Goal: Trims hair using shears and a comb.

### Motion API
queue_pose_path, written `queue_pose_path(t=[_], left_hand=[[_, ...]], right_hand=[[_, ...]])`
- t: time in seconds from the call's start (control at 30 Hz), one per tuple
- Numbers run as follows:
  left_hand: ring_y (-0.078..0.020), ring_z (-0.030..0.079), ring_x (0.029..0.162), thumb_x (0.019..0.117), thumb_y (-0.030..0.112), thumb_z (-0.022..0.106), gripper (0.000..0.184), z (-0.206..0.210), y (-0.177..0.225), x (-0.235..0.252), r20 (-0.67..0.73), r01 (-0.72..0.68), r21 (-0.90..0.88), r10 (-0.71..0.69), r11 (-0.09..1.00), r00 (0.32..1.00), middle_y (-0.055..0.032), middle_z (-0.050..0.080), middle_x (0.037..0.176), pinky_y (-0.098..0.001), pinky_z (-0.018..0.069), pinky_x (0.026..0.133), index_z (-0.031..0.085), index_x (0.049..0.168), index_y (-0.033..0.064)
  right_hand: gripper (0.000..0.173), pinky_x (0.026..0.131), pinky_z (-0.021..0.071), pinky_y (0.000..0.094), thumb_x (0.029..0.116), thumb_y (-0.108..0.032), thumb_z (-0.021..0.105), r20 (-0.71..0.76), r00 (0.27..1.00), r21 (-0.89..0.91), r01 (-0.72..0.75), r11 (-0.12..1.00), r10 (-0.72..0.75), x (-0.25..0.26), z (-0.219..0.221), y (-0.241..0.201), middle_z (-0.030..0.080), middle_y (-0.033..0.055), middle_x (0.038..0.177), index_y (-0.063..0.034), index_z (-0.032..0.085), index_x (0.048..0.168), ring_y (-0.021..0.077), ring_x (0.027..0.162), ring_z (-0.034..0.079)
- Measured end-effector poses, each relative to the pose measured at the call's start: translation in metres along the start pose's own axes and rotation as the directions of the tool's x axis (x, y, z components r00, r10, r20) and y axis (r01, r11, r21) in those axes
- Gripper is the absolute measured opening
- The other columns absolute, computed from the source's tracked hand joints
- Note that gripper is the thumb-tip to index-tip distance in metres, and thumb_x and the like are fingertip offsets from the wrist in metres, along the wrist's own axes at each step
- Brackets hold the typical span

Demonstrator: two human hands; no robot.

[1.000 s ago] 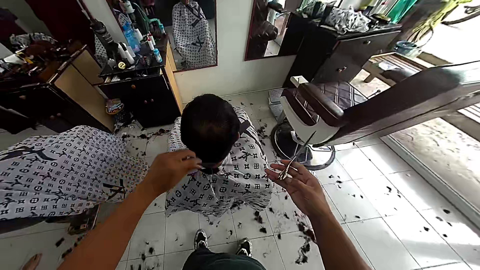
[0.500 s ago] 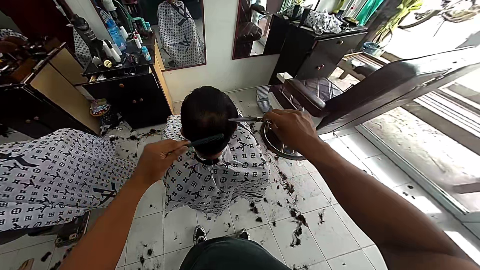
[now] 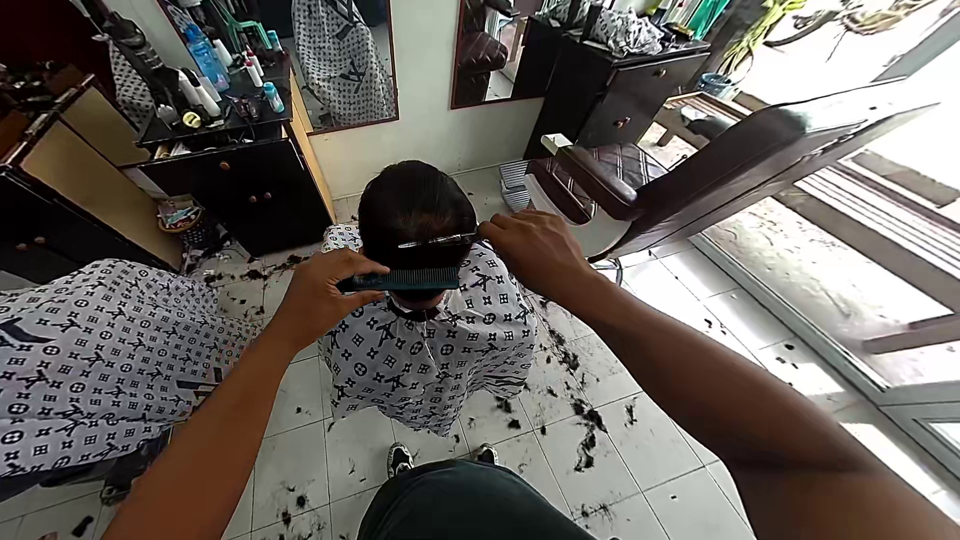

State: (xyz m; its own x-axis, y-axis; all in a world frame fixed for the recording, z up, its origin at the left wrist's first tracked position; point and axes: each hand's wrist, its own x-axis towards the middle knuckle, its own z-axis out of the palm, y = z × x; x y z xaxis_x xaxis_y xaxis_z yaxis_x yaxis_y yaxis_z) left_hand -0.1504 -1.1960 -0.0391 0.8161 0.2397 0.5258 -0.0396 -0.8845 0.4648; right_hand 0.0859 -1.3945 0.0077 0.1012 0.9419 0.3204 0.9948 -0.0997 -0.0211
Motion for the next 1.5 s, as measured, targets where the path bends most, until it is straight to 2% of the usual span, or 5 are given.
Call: queue_pose_path(t=[0.3,0.53,1.13,1.23,1.5], left_hand=[[-0.0271,0.069,0.102,0.0883,0.017,0.08,0.027,0.016,0.006,0.028,-0.198,0.094,0.151,-0.062,0.984,0.978,-0.0123,0.074,0.11,-0.0513,0.0493,0.086,0.078,0.113,0.0077],[-0.0258,0.067,0.095,0.0904,0.019,0.078,0.023,0.012,0.002,0.029,-0.296,-0.004,0.288,0.093,0.958,0.951,-0.0109,0.075,0.11,-0.0459,0.0443,0.083,0.078,0.11,0.0083],[-0.024,0.065,0.092,0.093,0.02,0.075,0.021,0.01,0.004,0.032,-0.267,-0.078,0.323,0.17,0.943,0.948,-0.0107,0.075,0.108,-0.0447,0.0399,0.084,0.077,0.108,0.0059],[-0.0245,0.067,0.093,0.0918,0.019,0.076,0.02,0.01,0.001,0.034,-0.277,-0.091,0.321,0.185,0.943,0.943,-0.0105,0.076,0.107,-0.046,0.0423,0.085,0.078,0.107,0.0062],[-0.0252,0.066,0.095,0.093,0.02,0.075,0.022,0.012,0.002,0.036,-0.303,-0.077,0.297,0.171,0.952,0.937,-0.0129,0.074,0.109,-0.0457,0.0413,0.085,0.077,0.109,0.0052]], right_hand=[[0.02,0.072,0.057,0.049,0.0867,0.011,0.065,-0.127,0.96,-0.082,0.242,0.967,-0.251,-0.016,0.018,0.044,0.068,0.0131,0.083,-0.004,0.071,0.099,0.0331,0.075,0.068],[0.029,0.075,0.055,0.0559,0.0748,0.004,0.083,-0.093,0.995,-0.131,0.016,0.991,-0.028,-0.039,0.0,0.093,0.069,0.0176,0.089,-0.0002,0.072,0.102,0.0396,0.083,0.068],[0.02,0.082,0.0531,0.0482,0.096,-0.001,0.066,0.319,0.947,-0.193,0.019,0.981,0.044,0.024,-0.049,0.01,0.069,0.014,0.103,-0.0004,0.068,0.116,0.0328,0.095,0.068],[0.012,0.061,0.0519,0.053,0.0893,0.002,0.071,0.109,0.991,-0.15,0.096,0.984,-0.079,0.011,-0.034,0.043,0.068,0.0166,0.087,-0.0006,0.069,0.1,0.0374,0.075,0.068],[0.015,0.066,0.0532,0.0519,0.0885,0.002,0.072,0.088,0.992,-0.114,0.101,0.988,-0.091,0.011,-0.028,0.02,0.067,0.0166,0.09,0.0008,0.068,0.103,0.036,0.079,0.067]])
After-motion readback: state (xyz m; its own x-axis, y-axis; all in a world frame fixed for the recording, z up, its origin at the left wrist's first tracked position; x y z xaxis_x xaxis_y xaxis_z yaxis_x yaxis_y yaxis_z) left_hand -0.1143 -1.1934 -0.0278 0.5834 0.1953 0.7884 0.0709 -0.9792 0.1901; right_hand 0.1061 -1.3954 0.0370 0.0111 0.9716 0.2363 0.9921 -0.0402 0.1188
